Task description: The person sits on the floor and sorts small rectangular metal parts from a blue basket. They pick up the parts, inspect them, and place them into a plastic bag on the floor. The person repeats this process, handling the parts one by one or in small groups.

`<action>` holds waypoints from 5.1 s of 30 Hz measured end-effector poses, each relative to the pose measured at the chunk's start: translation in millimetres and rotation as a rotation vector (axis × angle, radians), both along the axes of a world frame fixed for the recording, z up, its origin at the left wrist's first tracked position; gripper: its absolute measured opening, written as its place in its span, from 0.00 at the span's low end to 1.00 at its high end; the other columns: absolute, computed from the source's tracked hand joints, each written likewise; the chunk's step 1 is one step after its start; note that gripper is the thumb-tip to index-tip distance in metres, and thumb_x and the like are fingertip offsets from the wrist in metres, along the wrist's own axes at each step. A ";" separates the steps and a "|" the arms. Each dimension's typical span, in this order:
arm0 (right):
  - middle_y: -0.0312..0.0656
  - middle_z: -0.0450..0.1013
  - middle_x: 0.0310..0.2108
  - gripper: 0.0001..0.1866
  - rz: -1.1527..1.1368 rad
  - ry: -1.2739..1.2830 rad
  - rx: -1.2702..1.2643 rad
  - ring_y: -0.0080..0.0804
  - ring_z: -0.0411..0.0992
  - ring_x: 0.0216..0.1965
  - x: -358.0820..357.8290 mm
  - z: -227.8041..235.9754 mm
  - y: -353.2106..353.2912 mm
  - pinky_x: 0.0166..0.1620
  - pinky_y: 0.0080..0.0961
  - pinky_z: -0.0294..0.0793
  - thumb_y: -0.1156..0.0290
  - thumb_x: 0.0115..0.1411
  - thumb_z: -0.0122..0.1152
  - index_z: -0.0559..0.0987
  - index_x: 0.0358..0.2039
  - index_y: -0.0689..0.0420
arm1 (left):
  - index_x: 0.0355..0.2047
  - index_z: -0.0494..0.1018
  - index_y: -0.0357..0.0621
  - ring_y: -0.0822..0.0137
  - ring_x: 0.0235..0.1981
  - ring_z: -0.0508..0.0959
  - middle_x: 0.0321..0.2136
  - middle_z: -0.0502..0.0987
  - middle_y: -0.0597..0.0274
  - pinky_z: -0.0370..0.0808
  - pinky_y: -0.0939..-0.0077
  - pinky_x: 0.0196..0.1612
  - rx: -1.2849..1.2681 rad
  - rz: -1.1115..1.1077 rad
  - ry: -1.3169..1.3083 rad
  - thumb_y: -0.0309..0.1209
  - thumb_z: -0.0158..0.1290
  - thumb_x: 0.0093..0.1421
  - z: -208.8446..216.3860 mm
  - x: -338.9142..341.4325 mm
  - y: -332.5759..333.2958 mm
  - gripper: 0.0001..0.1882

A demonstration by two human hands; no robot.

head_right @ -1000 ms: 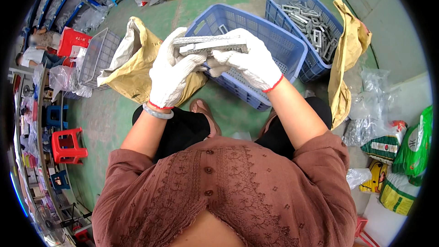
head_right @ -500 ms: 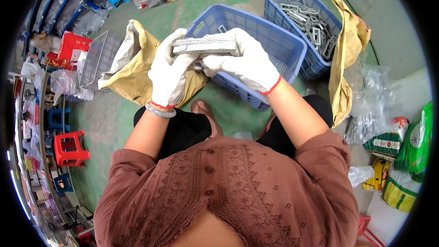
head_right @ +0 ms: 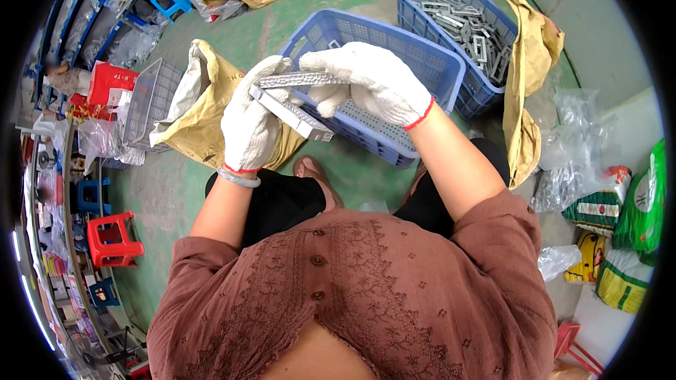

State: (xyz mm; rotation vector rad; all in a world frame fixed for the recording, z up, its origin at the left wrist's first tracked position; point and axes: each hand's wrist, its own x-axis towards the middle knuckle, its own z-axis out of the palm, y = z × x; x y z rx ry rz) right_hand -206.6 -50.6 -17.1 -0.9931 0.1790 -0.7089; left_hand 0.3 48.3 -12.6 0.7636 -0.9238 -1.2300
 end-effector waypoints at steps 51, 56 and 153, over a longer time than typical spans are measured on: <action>0.42 0.82 0.37 0.18 -0.381 0.408 -0.770 0.28 0.81 0.39 -1.1 7.7 10.2 0.46 0.24 0.77 0.73 0.58 0.58 0.79 0.49 0.60 | 0.58 0.66 0.31 0.60 0.50 0.78 0.51 0.75 0.45 0.75 0.67 0.56 -0.186 0.313 -0.342 0.23 0.46 0.68 1.4 -6.6 15.6 0.19; 0.42 0.82 0.37 0.18 -0.348 0.400 -0.739 0.28 0.81 0.40 -3.3 11.1 11.1 0.46 0.24 0.77 0.74 0.58 0.56 0.79 0.49 0.59 | 0.58 0.66 0.31 0.62 0.52 0.76 0.52 0.75 0.44 0.74 0.70 0.56 -0.210 0.314 -0.351 0.24 0.46 0.68 0.6 -7.3 15.3 0.19; 0.41 0.78 0.34 0.14 -0.790 0.279 -0.405 0.25 0.76 0.30 -161.8 35.9 15.9 0.33 0.22 0.78 0.71 0.60 0.60 0.78 0.45 0.63 | 0.53 0.73 0.27 0.61 0.47 0.80 0.48 0.78 0.48 0.79 0.67 0.49 -0.402 0.334 -0.799 0.13 0.52 0.62 9.8 -38.4 12.7 0.18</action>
